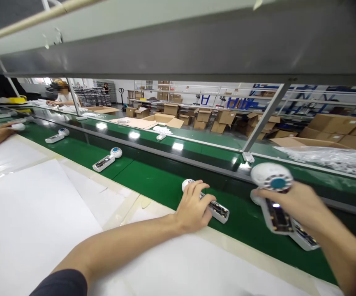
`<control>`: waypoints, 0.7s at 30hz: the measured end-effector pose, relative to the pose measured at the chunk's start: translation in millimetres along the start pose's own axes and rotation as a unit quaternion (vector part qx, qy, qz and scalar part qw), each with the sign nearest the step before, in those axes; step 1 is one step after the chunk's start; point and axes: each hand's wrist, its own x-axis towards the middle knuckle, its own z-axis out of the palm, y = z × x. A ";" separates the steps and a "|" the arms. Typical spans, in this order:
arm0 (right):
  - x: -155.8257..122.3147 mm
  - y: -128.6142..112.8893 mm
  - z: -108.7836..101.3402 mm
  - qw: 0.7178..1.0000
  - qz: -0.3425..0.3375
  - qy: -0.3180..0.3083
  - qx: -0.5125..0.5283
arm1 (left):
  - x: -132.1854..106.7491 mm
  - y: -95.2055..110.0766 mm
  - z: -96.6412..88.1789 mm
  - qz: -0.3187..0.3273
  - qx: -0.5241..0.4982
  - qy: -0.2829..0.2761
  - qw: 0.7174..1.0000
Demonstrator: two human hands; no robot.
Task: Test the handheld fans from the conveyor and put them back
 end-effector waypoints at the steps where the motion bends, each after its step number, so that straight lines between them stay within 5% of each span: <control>1: 5.7 8.1 13.6 0.999 0.004 -0.027 0.016 | 8.1 -4.6 -4.5 0.020 0.006 0.018 1.000; 4: 23.8 36.5 52.9 0.997 -0.039 -0.059 -0.021 | 43.3 -40.5 -38.5 -0.011 0.054 0.080 0.995; 7: 32.0 53.0 78.3 0.991 -0.043 -0.068 -0.105 | 65.6 -98.1 -103.2 -0.161 0.132 0.154 0.966; 11: 18.6 37.1 80.8 0.978 -0.062 -0.123 -0.155 | 38.3 -153.4 -196.6 -0.316 0.224 0.117 0.914; 14: 9.5 14.0 61.7 0.985 -0.060 -0.091 -0.132 | 3.0 -174.3 -247.7 -0.420 0.278 0.072 0.861; 17: 10.2 5.2 37.3 0.993 -0.030 -0.051 -0.098 | -13.6 -194.6 -276.2 -0.489 0.296 0.005 0.820; 21: 14.0 16.0 14.6 0.995 0.002 -0.015 -0.095 | -9.4 -211.9 -277.8 -0.497 0.289 -0.049 0.817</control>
